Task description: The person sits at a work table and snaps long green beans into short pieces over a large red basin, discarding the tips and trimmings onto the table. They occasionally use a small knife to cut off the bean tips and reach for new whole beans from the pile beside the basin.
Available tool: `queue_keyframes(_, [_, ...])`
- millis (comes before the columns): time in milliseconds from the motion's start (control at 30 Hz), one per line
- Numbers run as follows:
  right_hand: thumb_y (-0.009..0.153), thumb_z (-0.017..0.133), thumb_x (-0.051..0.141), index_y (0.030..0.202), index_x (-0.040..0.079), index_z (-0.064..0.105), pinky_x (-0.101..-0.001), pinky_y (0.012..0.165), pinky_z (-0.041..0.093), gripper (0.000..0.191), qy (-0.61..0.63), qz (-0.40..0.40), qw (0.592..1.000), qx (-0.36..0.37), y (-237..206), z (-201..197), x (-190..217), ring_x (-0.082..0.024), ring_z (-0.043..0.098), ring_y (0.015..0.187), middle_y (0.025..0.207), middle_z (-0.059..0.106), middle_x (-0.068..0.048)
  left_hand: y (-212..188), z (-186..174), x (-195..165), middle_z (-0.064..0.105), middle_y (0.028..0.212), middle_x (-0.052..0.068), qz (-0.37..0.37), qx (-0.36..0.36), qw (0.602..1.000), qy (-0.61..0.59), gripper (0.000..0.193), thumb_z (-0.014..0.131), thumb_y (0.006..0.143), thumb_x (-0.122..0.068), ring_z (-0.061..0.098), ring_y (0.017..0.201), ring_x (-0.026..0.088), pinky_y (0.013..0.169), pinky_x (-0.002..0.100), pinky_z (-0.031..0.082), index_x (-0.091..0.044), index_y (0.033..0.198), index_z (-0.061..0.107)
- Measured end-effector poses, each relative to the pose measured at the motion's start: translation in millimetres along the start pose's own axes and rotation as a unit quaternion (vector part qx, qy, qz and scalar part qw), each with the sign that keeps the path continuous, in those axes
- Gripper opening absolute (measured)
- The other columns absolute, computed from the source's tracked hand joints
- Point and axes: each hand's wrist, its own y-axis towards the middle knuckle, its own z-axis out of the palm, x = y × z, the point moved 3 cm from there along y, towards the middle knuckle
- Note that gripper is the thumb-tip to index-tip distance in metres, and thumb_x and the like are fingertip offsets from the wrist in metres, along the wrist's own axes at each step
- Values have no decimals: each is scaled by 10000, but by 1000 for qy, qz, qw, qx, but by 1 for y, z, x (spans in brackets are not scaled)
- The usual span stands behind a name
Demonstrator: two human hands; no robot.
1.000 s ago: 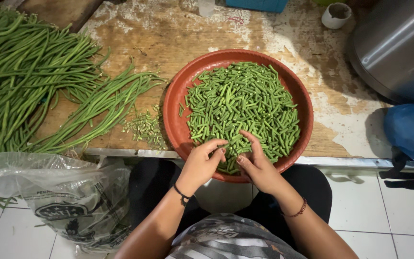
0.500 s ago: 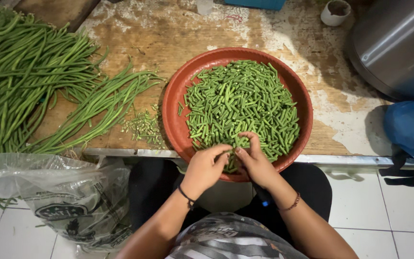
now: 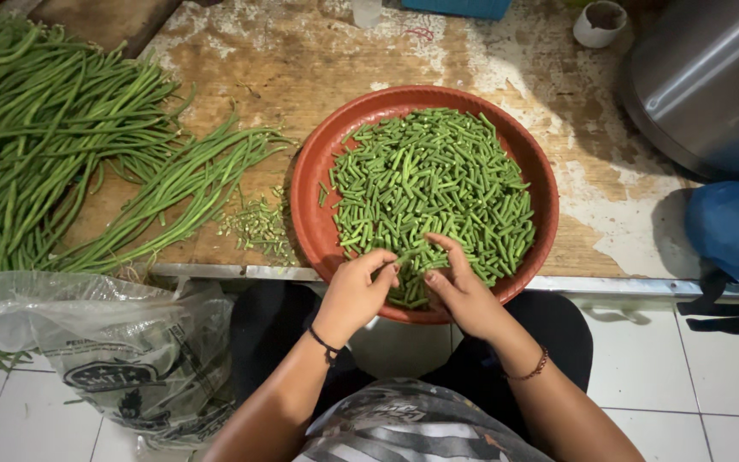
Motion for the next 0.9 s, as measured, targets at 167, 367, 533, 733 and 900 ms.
queue_keyframes(167, [1001,509,128,1571,175,184,-255,483,411,657,-52,32,998,-8,-2,9,6,-89,461,527,666,494,10,-2,-1,-10,762,764,52,-17,-19,1000,14,197,640,935,-160,677,602,146,590,303,516,-72,1093,716])
queue_keyframes(367, [1023,499,113,1532,149,228,-251,514,421,578,-46,9,999,-22,-1,12,7,-84,454,548,682,491,10,-4,0,-15,770,768,49,-28,-22,999,22,225,654,926,-185,688,571,142,562,299,518,-99,1120,725])
queue_keyframes(533, [1023,503,118,1402,133,312,-260,492,395,425,-38,30,998,-47,4,12,-4,-91,431,525,670,489,-1,-7,3,-12,770,799,78,-17,-36,998,50,236,677,909,-206,721,596,190,577,318,535,-110,1116,736])
queue_keyframes(733, [1029,522,150,1276,133,348,-266,477,391,303,27,66,996,-50,10,10,-21,-95,429,525,674,486,-7,-7,5,-5,768,802,90,18,-40,997,71,226,676,915,-213,744,676,228,621,340,557,-120,1112,737])
queue_keyframes(900, [1051,519,170,1242,114,374,-273,465,359,247,42,73,994,-75,16,6,-29,-94,422,550,718,472,14,-9,13,-5,753,835,123,81,-25,990,112,210,697,900,-207,719,701,274,629,361,545,-120,1078,765])
